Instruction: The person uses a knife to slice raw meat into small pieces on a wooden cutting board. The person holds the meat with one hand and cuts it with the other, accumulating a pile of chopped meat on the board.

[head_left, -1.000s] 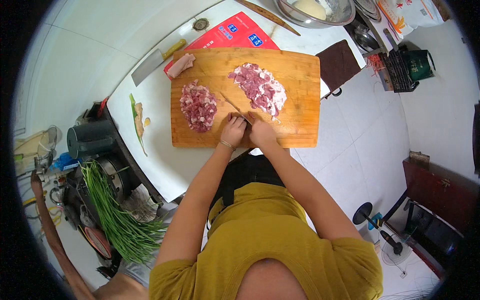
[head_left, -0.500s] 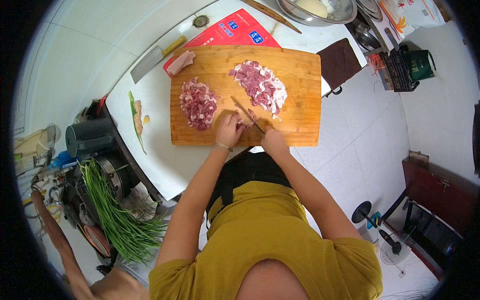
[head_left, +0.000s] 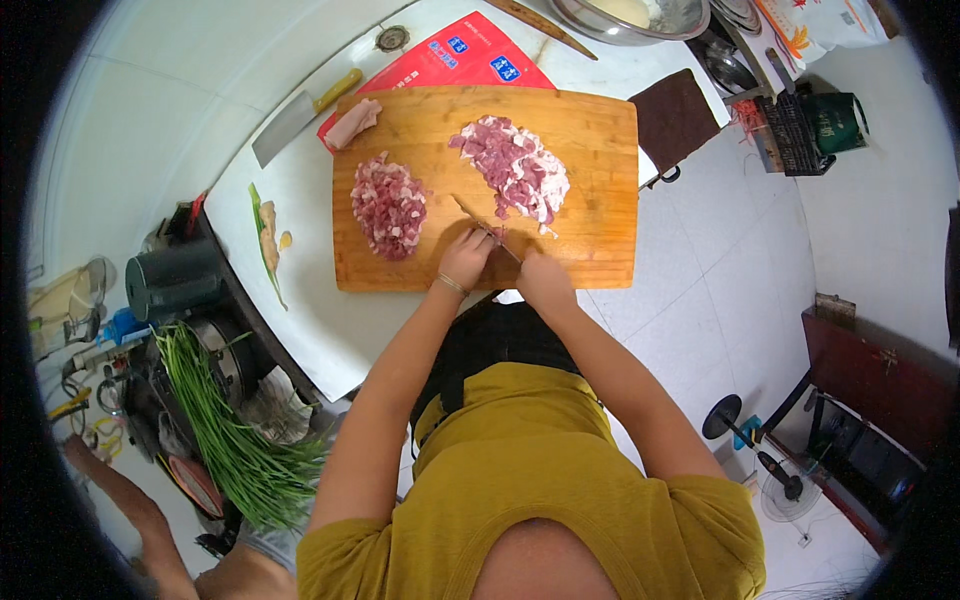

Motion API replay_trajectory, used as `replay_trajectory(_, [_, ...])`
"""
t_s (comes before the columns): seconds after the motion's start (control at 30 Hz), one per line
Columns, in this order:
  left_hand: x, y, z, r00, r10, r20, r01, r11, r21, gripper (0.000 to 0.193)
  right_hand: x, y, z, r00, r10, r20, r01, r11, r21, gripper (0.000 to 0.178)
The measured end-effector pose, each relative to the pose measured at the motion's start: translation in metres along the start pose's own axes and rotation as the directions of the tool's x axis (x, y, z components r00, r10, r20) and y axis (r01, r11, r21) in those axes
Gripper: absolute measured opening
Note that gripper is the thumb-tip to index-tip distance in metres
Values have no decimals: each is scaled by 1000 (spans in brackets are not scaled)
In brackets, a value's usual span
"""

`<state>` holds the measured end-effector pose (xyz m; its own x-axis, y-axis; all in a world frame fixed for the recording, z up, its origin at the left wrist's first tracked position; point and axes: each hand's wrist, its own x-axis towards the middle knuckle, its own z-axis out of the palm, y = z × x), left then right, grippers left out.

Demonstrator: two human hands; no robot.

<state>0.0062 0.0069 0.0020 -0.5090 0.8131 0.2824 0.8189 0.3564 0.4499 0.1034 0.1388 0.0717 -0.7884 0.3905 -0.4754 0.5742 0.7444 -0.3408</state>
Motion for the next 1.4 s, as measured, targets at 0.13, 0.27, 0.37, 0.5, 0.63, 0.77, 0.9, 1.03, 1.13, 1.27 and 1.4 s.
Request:
replay_trajectory(0.13, [-1,-6,8,998,11,65,-14,999,40,18,28,-15,0,997,-32,66,35,998,-48,16])
replay_trajectory(0.27, [-2,-12,14,1000,14,19,-15,1000,21,15,34,-11,5,995,-6,102,11,999,-53,14])
replay_trajectory(0.37, [-1,-5,1,999,-34,-16,35,998,44,14,6,12,5,997,25,70,-27,999,20,15])
replay_trajectory(0.5, [-3,-2,-2,996,-58,-68,59,998,5,12,9,13,-4,998,30,63,-33,999,41,17])
replay_trajectory(0.63, [-1,0,-11,999,-49,-1,49,997,57,13,23,-4,-10,1000,5,11,-5,999,48,17])
replay_trajectory(0.77, [-5,-8,-5,999,-34,3,33,999,24,17,9,-1,-6,997,-33,63,33,999,-7,16])
replay_trajectory(0.9, [-1,-10,-8,1000,22,15,-22,1000,-5,19,16,0,7,993,-61,100,61,998,0,17])
replay_trajectory(1.03, [-5,-21,4,993,76,91,-77,997,12,21,38,-19,3,988,-85,126,90,995,-41,18])
replay_trajectory(1.13, [-4,-19,3,992,0,128,-2,1000,19,21,37,-13,9,993,-79,89,78,997,21,18])
replay_trajectory(1.27, [-5,-12,2,998,-31,53,29,998,49,19,7,15,13,996,-25,85,21,999,49,20])
replay_trajectory(1.4, [-4,-7,-6,1000,0,15,0,1000,5,16,15,11,9,999,34,40,-37,995,88,19])
